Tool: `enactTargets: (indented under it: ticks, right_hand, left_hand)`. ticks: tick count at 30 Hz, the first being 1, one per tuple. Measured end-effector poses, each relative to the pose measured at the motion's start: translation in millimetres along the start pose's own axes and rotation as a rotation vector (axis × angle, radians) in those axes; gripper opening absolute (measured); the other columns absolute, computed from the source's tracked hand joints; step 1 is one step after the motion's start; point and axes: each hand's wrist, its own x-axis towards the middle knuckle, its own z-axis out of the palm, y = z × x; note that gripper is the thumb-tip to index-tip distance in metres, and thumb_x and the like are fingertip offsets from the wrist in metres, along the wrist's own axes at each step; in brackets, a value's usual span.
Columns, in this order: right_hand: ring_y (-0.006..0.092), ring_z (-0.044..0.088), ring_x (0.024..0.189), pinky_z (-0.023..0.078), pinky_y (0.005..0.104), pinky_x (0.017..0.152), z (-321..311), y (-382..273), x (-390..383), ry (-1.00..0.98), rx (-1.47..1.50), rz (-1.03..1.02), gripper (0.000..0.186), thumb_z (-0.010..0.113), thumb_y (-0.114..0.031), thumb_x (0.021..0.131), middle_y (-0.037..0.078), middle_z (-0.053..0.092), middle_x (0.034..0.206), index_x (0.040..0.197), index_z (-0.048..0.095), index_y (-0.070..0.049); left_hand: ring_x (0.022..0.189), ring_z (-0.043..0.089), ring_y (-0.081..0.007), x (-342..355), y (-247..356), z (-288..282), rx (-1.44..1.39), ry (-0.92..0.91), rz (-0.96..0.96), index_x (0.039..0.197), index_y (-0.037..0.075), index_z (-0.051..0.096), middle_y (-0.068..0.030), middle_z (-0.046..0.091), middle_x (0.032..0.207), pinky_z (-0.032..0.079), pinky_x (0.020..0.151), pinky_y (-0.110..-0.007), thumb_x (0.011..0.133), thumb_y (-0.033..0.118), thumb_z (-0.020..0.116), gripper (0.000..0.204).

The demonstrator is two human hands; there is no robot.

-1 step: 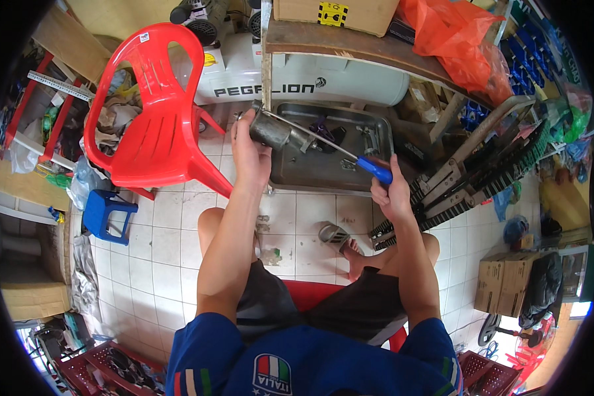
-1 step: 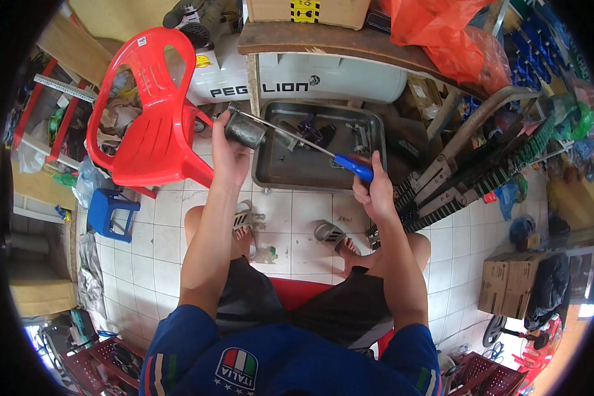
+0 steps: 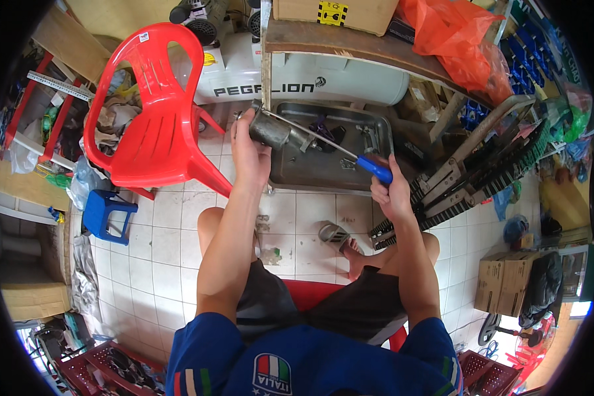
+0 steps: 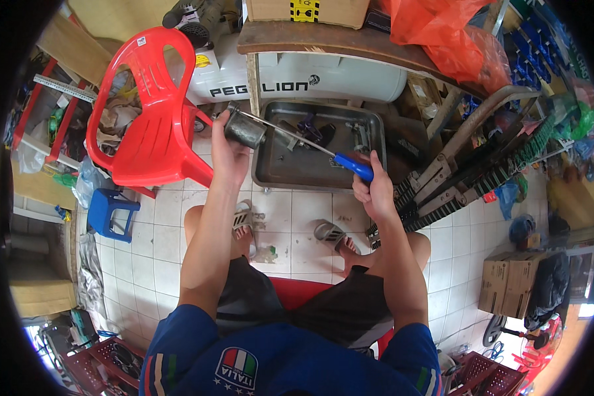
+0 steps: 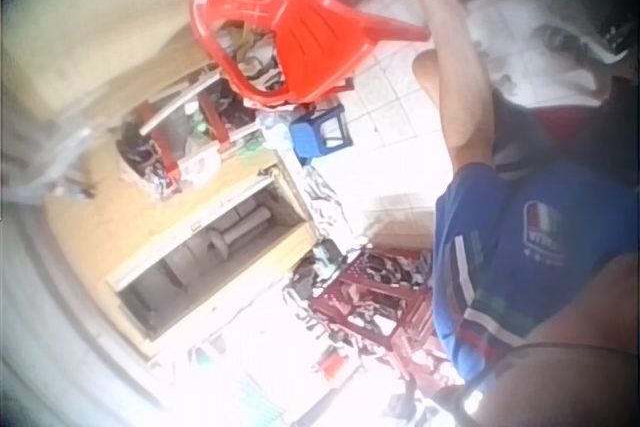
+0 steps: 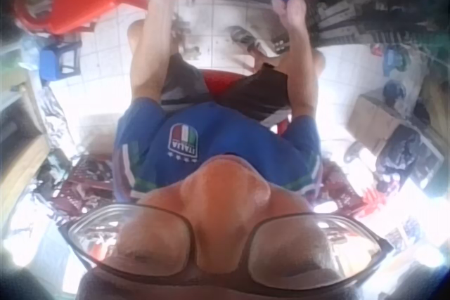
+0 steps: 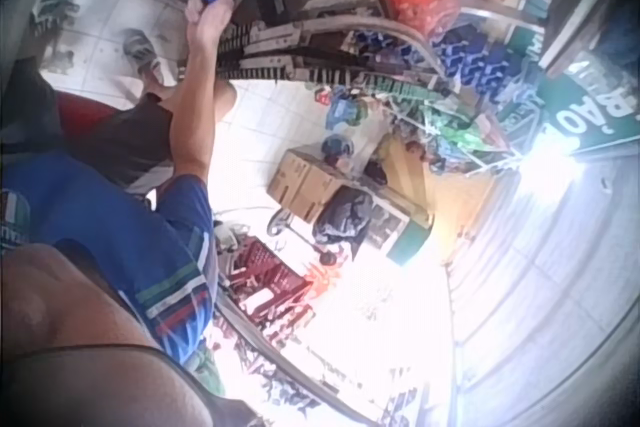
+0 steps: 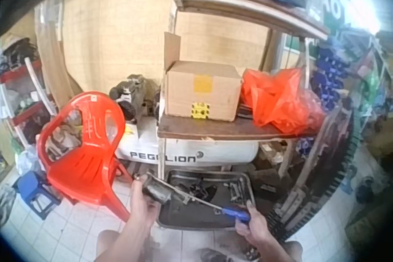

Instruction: The person disassembles a mechanical part in a metal tray using a screwdriver by hand.

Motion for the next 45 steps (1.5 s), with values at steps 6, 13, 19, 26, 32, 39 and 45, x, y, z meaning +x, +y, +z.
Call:
enactTargets:
  ticks: [6,13,19,26,32,39,45]
  right_hand:
    - [0.0189,0.063,0.066,0.049,0.0274,0.055,45.5,-1.9,-7.3,0.183,-0.027,-0.166,0.067,0.036,-0.058,0.103,0.012,0.065,0.078,0.148,0.039,-0.010]
    - [0.0192,0.056,0.053,0.046,0.0247,0.051,19.3,-1.5,-4.3,0.120,-0.317,0.088,0.072,0.027,-0.062,0.103,0.009,0.060,0.067,0.150,0.039,-0.010]
    - [0.0131,0.043,0.051,0.041,0.0286,0.050,0.2,14.4,6.6,0.107,-0.320,-0.073,0.064,0.038,-0.055,0.104,0.003,0.049,0.066,0.145,0.044,-0.006]
    - [0.0129,0.049,0.062,0.047,0.0313,0.056,48.9,-7.1,-9.5,0.177,0.008,-0.026,0.078,0.032,-0.070,0.098,0.006,0.054,0.080,0.144,0.046,-0.008]
    - [0.0146,0.041,0.045,0.039,0.0291,0.045,19.4,-0.8,-6.2,0.088,-0.260,0.167,0.084,0.023,-0.073,0.097,0.003,0.045,0.056,0.136,0.055,-0.006]
    - [0.0113,0.046,0.057,0.041,0.0284,0.056,7.2,14.7,6.2,0.116,-0.208,-0.116,0.052,0.041,-0.045,0.105,0.003,0.052,0.072,0.141,0.048,-0.008]
    - [0.0141,0.047,0.057,0.047,0.0283,0.064,60.1,-11.7,-14.8,0.229,0.085,-0.029,0.070,0.040,-0.063,0.100,0.005,0.055,0.085,0.147,0.043,-0.011]
  left_hand:
    - [0.106,0.058,-0.0160,-3.7,4.1,5.2,-0.001,0.008,0.009,0.121,0.011,0.054,-0.0039,0.057,0.118,0.049,0.090,-0.036,0.093,0.027,0.064,0.034]
    - [0.102,0.060,-0.0154,-2.5,5.3,6.9,0.001,0.016,0.011,0.119,0.011,0.053,-0.0028,0.059,0.110,0.051,0.088,-0.035,0.091,0.025,0.066,0.034]
    - [0.100,0.060,-0.0155,-4.1,5.7,8.8,-0.009,-0.001,0.012,0.119,0.011,0.054,-0.0029,0.060,0.107,0.051,0.087,-0.035,0.091,0.025,0.067,0.034]
    - [0.098,0.064,-0.0174,-7.5,2.5,13.1,0.063,0.061,0.032,0.111,0.011,0.060,-0.0050,0.067,0.102,0.048,0.091,-0.034,0.097,0.039,0.057,0.031]
    - [0.102,0.060,-0.0163,-3.6,2.7,7.4,-0.009,-0.012,0.002,0.124,0.010,0.051,-0.0045,0.058,0.112,0.049,0.089,-0.036,0.090,0.026,0.068,0.042]
    - [0.103,0.060,-0.0160,-1.6,2.3,5.6,-0.020,-0.006,-0.002,0.122,0.010,0.053,-0.0035,0.058,0.113,0.049,0.090,-0.036,0.090,0.026,0.067,0.038]
    - [0.103,0.060,-0.0160,-5.0,1.4,6.4,-0.037,-0.004,0.007,0.122,0.010,0.054,-0.0034,0.059,0.112,0.049,0.090,-0.035,0.091,0.026,0.067,0.037]
